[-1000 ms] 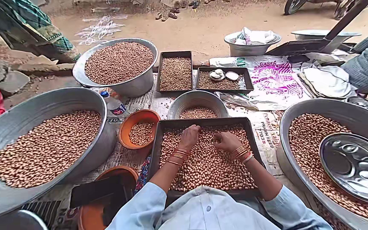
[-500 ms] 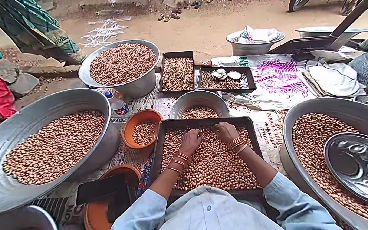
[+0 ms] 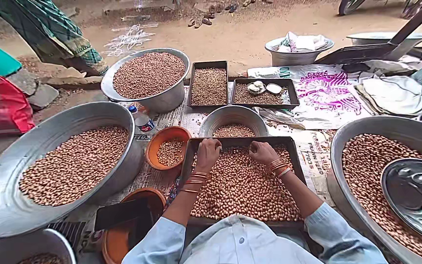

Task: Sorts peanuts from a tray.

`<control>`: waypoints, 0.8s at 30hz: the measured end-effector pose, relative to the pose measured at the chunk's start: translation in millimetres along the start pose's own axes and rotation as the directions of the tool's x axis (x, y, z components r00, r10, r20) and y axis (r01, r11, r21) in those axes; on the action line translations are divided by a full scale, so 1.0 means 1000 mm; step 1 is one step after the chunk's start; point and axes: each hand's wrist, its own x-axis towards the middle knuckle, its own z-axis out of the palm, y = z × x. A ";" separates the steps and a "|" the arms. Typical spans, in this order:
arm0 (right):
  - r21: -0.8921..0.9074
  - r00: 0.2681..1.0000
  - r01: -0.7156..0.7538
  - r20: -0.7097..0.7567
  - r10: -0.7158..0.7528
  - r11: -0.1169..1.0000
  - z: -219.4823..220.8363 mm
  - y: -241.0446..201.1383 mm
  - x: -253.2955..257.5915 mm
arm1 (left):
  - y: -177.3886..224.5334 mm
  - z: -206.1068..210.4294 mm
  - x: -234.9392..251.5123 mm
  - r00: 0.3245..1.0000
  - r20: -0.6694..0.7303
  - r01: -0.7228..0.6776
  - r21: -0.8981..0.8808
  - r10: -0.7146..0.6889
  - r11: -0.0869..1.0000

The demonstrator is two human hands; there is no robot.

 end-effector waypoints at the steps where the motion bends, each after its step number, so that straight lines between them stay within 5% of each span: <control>1: 0.131 0.999 0.012 -0.040 -0.006 0.991 -0.003 0.002 0.000 | 0.007 0.010 0.001 0.997 0.081 -0.012 0.015 0.011 1.000; 5: 0.338 0.992 -0.009 -0.113 0.050 0.941 -0.018 -0.006 -0.006 | 0.013 0.045 0.007 0.984 0.151 -0.111 0.118 0.093 0.987; 9: -0.019 0.984 0.075 -0.159 -0.078 0.997 -0.007 -0.012 0.003 | 0.016 0.049 0.008 0.982 0.159 -0.126 0.155 0.101 0.980; 13: -0.318 0.967 0.151 -0.152 -0.207 0.936 0.015 -0.013 0.012 | 0.020 0.050 0.005 0.975 0.207 -0.114 0.136 0.084 0.984; 19: -0.391 0.982 0.136 -0.066 -0.175 0.910 0.023 -0.016 0.012 | 0.003 0.028 0.009 0.994 0.080 0.099 -0.278 -0.080 0.955; 24: -0.429 0.991 0.112 -0.015 -0.131 0.896 0.022 -0.023 0.012 | 0.020 0.040 0.013 0.991 0.096 -0.075 -0.212 0.097 0.974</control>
